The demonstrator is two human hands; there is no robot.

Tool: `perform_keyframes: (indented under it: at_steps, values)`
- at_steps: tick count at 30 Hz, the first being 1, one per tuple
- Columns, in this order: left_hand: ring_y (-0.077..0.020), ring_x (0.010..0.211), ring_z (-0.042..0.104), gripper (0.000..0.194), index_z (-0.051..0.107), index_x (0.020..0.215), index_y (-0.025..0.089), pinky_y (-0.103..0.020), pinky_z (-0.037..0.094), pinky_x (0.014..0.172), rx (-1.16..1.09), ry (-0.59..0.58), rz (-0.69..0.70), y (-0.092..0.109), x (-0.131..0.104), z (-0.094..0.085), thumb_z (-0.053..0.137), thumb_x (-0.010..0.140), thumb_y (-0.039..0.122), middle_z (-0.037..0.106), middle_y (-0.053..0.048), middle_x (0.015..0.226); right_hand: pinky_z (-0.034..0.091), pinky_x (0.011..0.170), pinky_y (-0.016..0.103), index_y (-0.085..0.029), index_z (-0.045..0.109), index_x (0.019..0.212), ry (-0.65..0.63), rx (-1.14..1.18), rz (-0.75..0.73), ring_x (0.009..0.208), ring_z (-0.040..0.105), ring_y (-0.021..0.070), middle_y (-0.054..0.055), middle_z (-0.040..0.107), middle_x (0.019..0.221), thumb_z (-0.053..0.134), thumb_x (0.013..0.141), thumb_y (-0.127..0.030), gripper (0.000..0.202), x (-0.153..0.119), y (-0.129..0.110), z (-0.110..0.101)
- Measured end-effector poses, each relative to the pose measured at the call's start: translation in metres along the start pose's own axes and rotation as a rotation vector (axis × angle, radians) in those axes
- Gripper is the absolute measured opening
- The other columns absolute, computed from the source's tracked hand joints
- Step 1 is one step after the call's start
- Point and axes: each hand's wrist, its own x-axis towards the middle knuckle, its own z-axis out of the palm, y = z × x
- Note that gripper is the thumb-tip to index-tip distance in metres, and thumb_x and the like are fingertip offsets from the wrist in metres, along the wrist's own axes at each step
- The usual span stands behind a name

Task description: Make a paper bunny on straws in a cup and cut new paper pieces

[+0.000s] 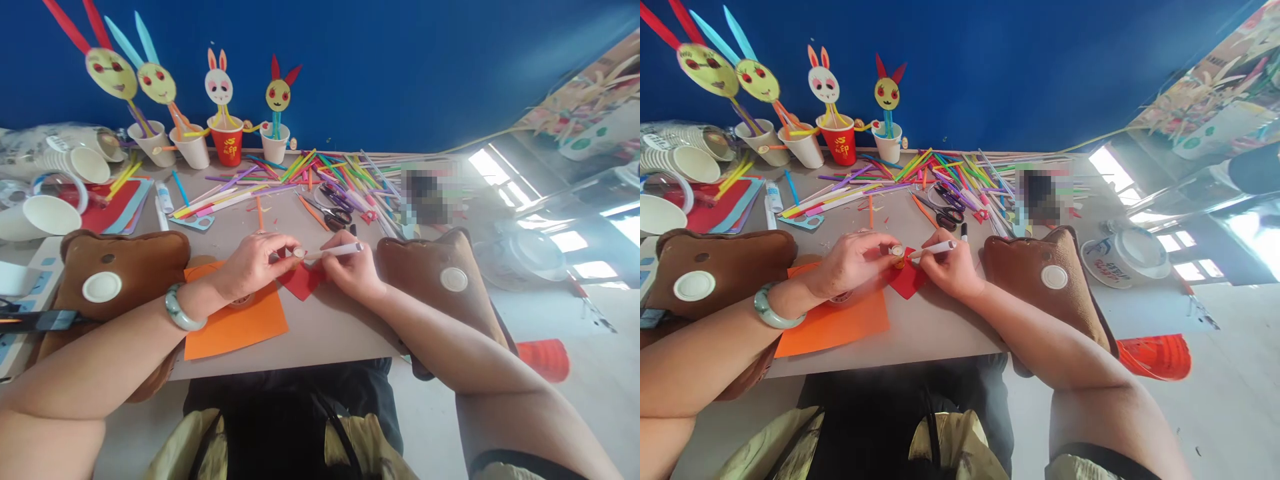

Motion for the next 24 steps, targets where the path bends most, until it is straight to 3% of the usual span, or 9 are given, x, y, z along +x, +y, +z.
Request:
perform_keyframes:
  at_steps: [6,15,24]
  values:
    - [-0.0142,0.077,0.068,0.014,0.069,0.097,0.023,-0.027,0.051,0.079,0.025,-0.023,0.0,0.006,0.003,-0.004,0.063,0.094,0.035,0.076,-0.001,0.088,0.042,0.05,0.023,-0.021,0.053,0.078,-0.077,0.099,0.099,0.053,0.058,0.013,-0.002,0.061,0.061,0.056,0.075,-0.019,0.004,0.0,0.004,0.005]
    - [-0.0162,0.081,0.069,0.017,0.07,0.099,0.025,-0.029,0.053,0.081,0.061,-0.034,-0.023,0.002,0.0,-0.004,0.063,0.093,0.039,0.076,-0.001,0.092,0.037,0.049,0.022,-0.02,0.054,0.077,-0.084,0.132,0.006,0.051,0.048,0.0094,-0.003,0.057,0.061,0.058,0.075,-0.026,0.008,0.002,0.016,0.009]
    - [-0.0169,0.079,0.068,0.018,0.07,0.101,0.025,-0.03,0.053,0.08,0.076,-0.02,-0.016,0.0,0.0,-0.004,0.064,0.092,0.04,0.076,-0.001,0.089,0.037,0.051,0.022,-0.021,0.052,0.075,-0.117,0.037,-0.045,0.052,0.047,0.0094,-0.002,0.059,0.062,0.057,0.076,-0.027,0.008,0.0,0.009,0.004]
